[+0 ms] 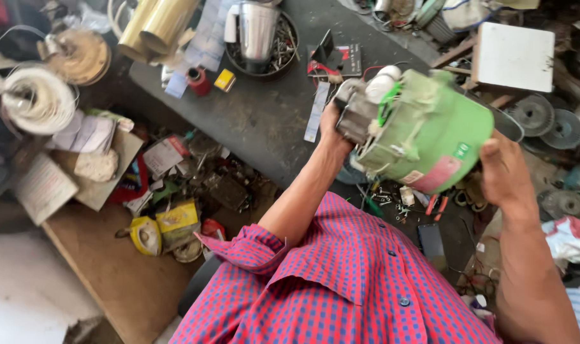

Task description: The person disassembles a green electrical motor housing, removes the internal rotor assembly, and then uses pliers and scissors to strip and trim wires inside the housing. The person handles the motor parts and tools throughout the clip.

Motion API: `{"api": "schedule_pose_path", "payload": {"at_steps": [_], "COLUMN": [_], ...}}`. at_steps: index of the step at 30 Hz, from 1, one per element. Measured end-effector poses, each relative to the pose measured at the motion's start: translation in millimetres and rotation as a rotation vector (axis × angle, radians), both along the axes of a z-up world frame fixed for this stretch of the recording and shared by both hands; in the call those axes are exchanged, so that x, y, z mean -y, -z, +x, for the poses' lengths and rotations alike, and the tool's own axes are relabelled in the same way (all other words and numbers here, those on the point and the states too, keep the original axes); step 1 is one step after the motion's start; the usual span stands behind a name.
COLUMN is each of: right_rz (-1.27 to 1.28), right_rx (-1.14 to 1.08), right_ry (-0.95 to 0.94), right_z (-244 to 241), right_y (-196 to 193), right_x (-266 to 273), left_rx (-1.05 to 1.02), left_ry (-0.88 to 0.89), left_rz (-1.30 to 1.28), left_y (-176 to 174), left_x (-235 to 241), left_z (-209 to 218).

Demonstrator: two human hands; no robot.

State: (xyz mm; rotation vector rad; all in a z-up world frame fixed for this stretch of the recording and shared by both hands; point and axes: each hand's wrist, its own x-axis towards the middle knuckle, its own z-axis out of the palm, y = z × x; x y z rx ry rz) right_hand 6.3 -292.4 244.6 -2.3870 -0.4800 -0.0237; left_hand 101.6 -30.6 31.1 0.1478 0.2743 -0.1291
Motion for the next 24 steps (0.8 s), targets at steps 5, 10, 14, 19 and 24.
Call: {"api": "schedule_pose_path", "payload": {"at_steps": [5,10,14,19,24], "right_rz": [-0.283,-0.259,0.035,0.613,1.283], "right_rx": [-0.008,-0.014,0.002,-0.322,-0.359], "right_ry": [0.123,0.136,0.097,0.368,0.322], "right_z": [21,33,33,32,39], "right_y": [-33,-45,-19,70,153], "right_x": [-53,-82,-74,-52,-62], "left_rx": [-0.327,-0.314,-0.239,0.154,0.374], "left_ry": [0.165,0.118,0.015,-0.148,-0.157], "left_rz": [-0.118,-0.081,0.115,0.473,0.927], "left_y": [13,-15,-58,-115,-154], "left_x": [-14,-45,-74,-86,-72], "left_z": [-22,-15,13,31,50]}}
